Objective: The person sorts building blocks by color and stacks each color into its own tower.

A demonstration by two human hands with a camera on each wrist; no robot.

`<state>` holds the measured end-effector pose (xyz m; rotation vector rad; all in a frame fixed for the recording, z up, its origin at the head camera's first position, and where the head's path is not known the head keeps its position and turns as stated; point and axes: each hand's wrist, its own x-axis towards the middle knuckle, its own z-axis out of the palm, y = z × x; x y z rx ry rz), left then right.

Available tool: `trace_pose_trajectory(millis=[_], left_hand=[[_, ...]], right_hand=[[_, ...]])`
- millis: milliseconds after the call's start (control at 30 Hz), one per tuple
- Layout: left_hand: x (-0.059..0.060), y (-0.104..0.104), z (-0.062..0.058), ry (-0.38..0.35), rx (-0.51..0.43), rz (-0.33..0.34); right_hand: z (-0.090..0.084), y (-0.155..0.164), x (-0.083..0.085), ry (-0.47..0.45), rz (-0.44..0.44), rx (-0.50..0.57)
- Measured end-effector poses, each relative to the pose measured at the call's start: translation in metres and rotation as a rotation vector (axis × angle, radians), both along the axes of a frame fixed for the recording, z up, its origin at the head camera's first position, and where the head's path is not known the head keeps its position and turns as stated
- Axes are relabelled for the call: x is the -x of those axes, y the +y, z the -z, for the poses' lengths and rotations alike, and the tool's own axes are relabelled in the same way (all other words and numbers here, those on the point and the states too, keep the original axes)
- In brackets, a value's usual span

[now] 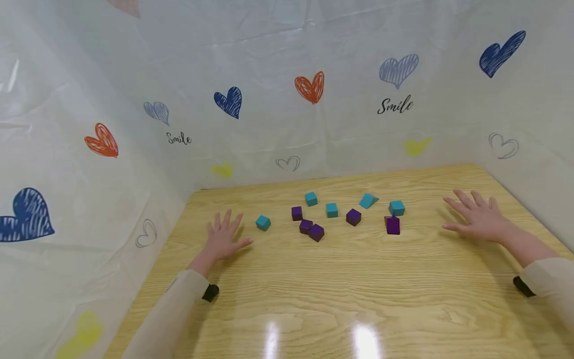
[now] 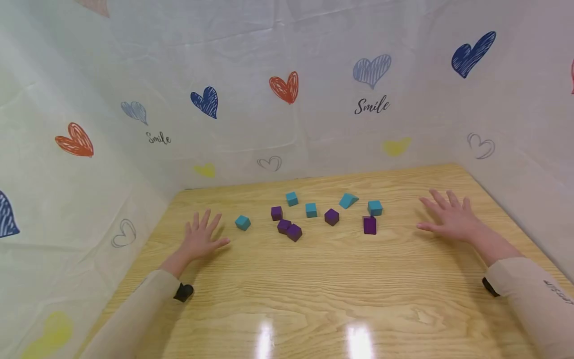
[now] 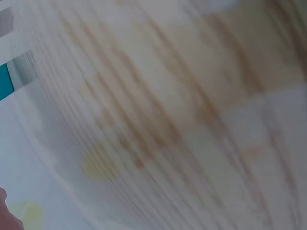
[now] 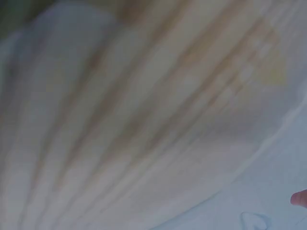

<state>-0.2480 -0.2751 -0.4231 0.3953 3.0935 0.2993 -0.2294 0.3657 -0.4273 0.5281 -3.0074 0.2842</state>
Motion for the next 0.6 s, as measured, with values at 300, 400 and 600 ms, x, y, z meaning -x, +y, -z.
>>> trace_pose_trajectory(millis=[300, 400, 600], left_hand=[[0.007, 0.026, -0.001, 0.037, -0.023, 0.102], [0.008, 0.045, -0.002, 0.042, 0.007, 0.155], [0.008, 0.087, -0.003, 0.082, 0.045, 0.276]], right_hand=[[-0.012, -0.043, 0.011, -0.033, -0.099, 0.068], [-0.013, -0.064, 0.015, -0.006, -0.177, 0.095], [-0.017, -0.107, 0.020, 0.028, -0.277, 0.084]])
